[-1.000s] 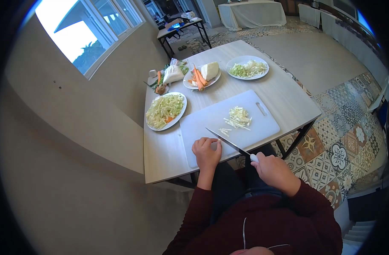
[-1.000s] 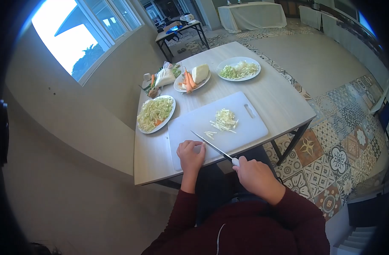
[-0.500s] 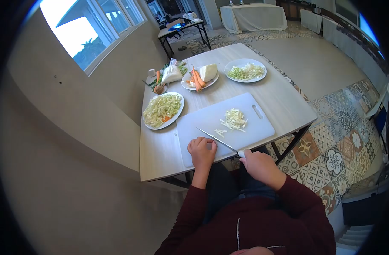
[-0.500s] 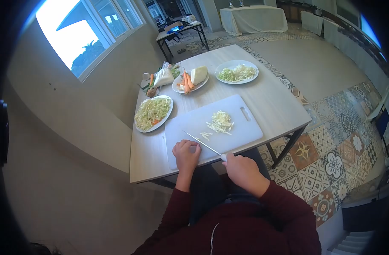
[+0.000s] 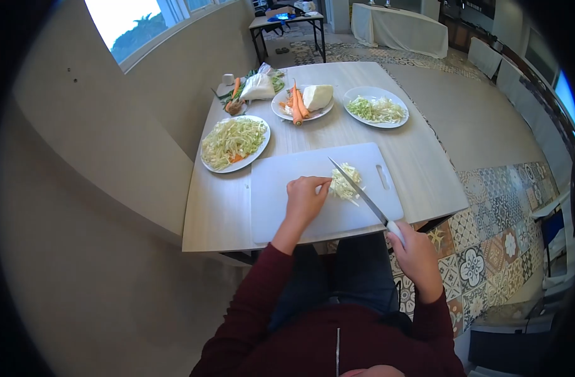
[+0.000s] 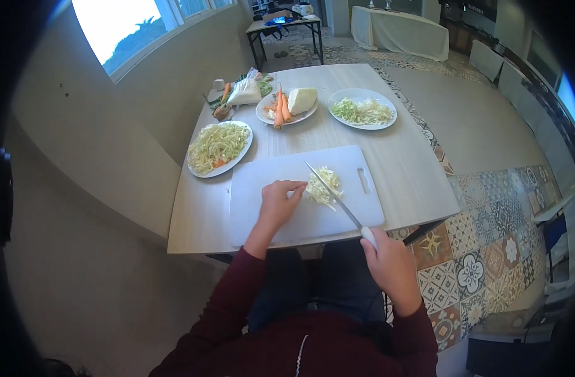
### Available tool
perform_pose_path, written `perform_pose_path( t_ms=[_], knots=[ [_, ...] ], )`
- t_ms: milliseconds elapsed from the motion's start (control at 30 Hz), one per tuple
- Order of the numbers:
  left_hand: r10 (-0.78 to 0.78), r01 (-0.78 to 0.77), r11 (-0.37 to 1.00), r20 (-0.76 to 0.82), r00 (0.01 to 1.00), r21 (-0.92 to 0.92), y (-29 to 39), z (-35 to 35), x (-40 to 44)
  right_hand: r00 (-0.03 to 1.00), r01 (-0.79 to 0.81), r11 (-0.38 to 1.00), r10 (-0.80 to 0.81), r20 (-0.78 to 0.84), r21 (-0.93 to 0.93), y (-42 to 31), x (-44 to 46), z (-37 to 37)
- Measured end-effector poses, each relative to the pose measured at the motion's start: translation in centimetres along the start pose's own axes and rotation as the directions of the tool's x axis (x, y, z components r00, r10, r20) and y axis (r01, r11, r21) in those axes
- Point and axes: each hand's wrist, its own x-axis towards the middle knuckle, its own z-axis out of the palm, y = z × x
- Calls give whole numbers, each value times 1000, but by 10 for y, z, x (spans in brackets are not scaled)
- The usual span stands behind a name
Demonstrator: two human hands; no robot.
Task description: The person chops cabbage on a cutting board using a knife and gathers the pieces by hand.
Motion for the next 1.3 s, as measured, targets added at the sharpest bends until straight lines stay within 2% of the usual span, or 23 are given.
perform_pose_path(
  t_ms=[67, 100, 200, 367, 467, 600, 700, 767, 833, 900, 1000, 1233, 1300],
  knots=[
    [-51, 58, 983, 44, 998, -172, -18, -11, 8, 999, 26, 998, -25, -22, 56, 5, -2, -10],
    [-56, 61, 984, 36, 998, -170, -29, -18, 12, 998, 52, 997, -49, -43, 54, 14, -3, -10],
    [-77, 76, 982, 3, 997, -176, -41, -48, 22, 993, 98, 995, -96, 73, -13, 20, -5, -22],
    [-20, 28, 989, 56, 998, -142, -62, -56, 40, 993, 107, 994, -106, 47, -22, 32, 0, -10],
    [-30, 48, 993, 158, 987, -111, -50, -58, 48, 995, 37, 998, -31, 92, -60, 27, 13, -14],
    [19, 2, 997, 278, 960, -74, -47, -62, 53, 995, 62, 998, -62, 84, 8, 34, 24, -10],
    [56, -48, 998, 290, 955, -33, -47, -67, 56, 988, 28, 990, -48, 145, 138, 35, 29, -17],
    [83, -79, 997, 270, 959, -25, -52, -68, 55, 978, -50, 984, 14, 209, 170, 35, 33, -23],
    [47, -43, 999, 313, 949, -18, -60, -66, 54, 969, -113, 976, 67, 238, 185, 30, 36, -29],
    [48, -48, 999, 343, 938, -7, -70, -62, 54, 972, -107, 977, 64, 228, 182, 32, 38, -30],
    [127, -152, 987, 327, 937, 52, -67, -63, 56, 984, -79, 975, 43, 173, 207, 33, 40, -33],
    [140, -146, 989, 236, 962, 5, -72, -59, 52, 999, 7, 988, -14, 45, 156, 53, 45, -22],
    [149, -150, 989, 196, 969, -12, -75, -59, 51, 999, 24, 979, -16, -43, 204, 65, 55, -15]
  ],
)
